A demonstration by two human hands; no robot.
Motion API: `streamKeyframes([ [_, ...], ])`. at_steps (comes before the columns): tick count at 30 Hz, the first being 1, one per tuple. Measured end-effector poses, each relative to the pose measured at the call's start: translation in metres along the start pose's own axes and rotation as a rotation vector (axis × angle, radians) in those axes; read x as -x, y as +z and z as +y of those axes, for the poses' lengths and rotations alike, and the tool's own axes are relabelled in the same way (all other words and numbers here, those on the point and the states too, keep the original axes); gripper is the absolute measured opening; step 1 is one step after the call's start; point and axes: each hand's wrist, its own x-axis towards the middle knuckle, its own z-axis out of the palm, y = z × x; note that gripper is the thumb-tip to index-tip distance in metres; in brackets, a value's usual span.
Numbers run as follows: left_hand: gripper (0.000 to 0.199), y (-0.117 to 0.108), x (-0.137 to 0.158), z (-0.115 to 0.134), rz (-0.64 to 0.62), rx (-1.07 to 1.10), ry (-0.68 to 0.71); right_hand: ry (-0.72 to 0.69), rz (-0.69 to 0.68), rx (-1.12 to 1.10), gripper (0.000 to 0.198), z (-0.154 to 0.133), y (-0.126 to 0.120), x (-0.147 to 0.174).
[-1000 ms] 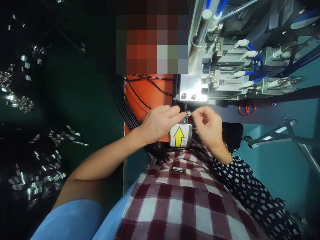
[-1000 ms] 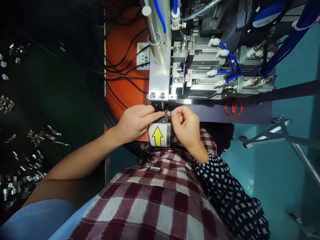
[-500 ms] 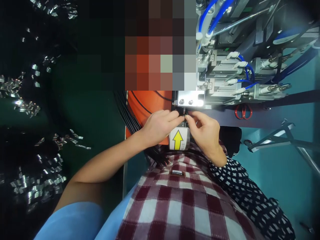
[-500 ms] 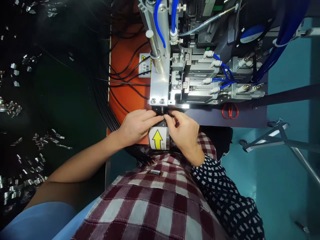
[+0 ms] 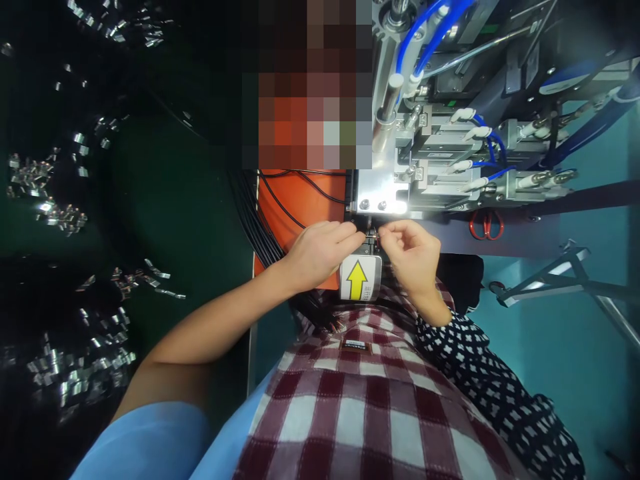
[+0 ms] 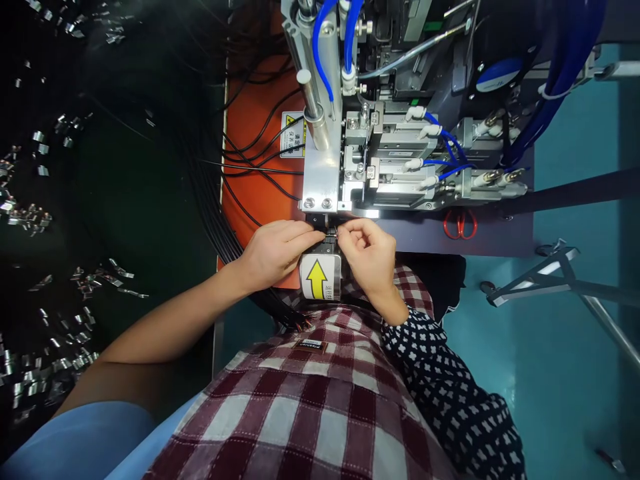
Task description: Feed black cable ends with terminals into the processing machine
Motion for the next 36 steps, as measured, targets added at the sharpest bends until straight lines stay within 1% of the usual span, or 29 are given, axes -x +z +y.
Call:
streamKeyframes([
  [2, 0.034, 0.000, 0.000, 0.000, 0.001, 0.001, -0.001, 0.034, -0.020, -0.004, 0.018, 0.000, -0.002, 0.001],
  [4, 0.034, 0.000, 0.000, 0.000, 0.009, -0.004, 0.000, 0.010, -0.043, 0.061, 0.021, -0.002, -0.003, 0.003],
  [7, 0.034, 0.001, 0.001, 0.001, 0.028, -0.005, -0.001, -0.099, -0.018, 0.155, 0.019, -0.005, -0.003, 0.005],
  [11, 0.034, 0.002, 0.003, 0.001, 0.017, 0.007, -0.003, -0.270, 0.032, 0.283, 0.018, -0.003, 0.000, 0.003],
  [14, 0.034, 0.003, 0.003, 0.001, 0.013, 0.025, -0.003, -0.308, 0.052, 0.314, 0.017, -0.001, 0.001, 0.001],
  [16, 0.033, 0.002, 0.003, 0.000, 0.018, 0.036, -0.002, -0.293, 0.044, 0.279, 0.016, 0.000, 0.000, 0.000],
  [18, 0.031, 0.002, 0.003, 0.000, 0.030, 0.042, 0.003, -0.244, 0.012, 0.192, 0.015, 0.001, -0.001, 0.000],
  [21, 0.030, 0.001, 0.002, 0.000, 0.041, 0.042, 0.011, -0.120, -0.078, 0.037, 0.012, 0.002, -0.005, -0.002],
  [24, 0.030, 0.001, 0.003, 0.000, 0.026, 0.039, 0.008, -0.037, -0.164, -0.026, 0.013, 0.001, -0.008, -0.005],
  [26, 0.030, 0.001, 0.003, 0.000, 0.023, 0.038, 0.006, -0.050, -0.181, -0.005, 0.013, 0.000, -0.009, -0.006],
  [30, 0.029, 0.001, 0.003, 0.000, 0.038, 0.044, 0.020, -0.200, -0.148, 0.106, 0.010, -0.001, -0.008, -0.007],
  [31, 0.029, 0.000, 0.002, 0.000, 0.042, 0.048, 0.023, -0.213, -0.149, 0.109, 0.009, 0.000, -0.008, -0.006],
  [32, 0.029, 0.000, 0.002, 0.000, 0.046, 0.051, 0.024, -0.201, -0.154, 0.095, 0.009, 0.001, -0.008, -0.005],
  [36, 0.029, 0.000, 0.002, 0.000, 0.033, 0.059, 0.015, -0.046, -0.132, -0.010, 0.013, 0.007, -0.012, -0.001],
])
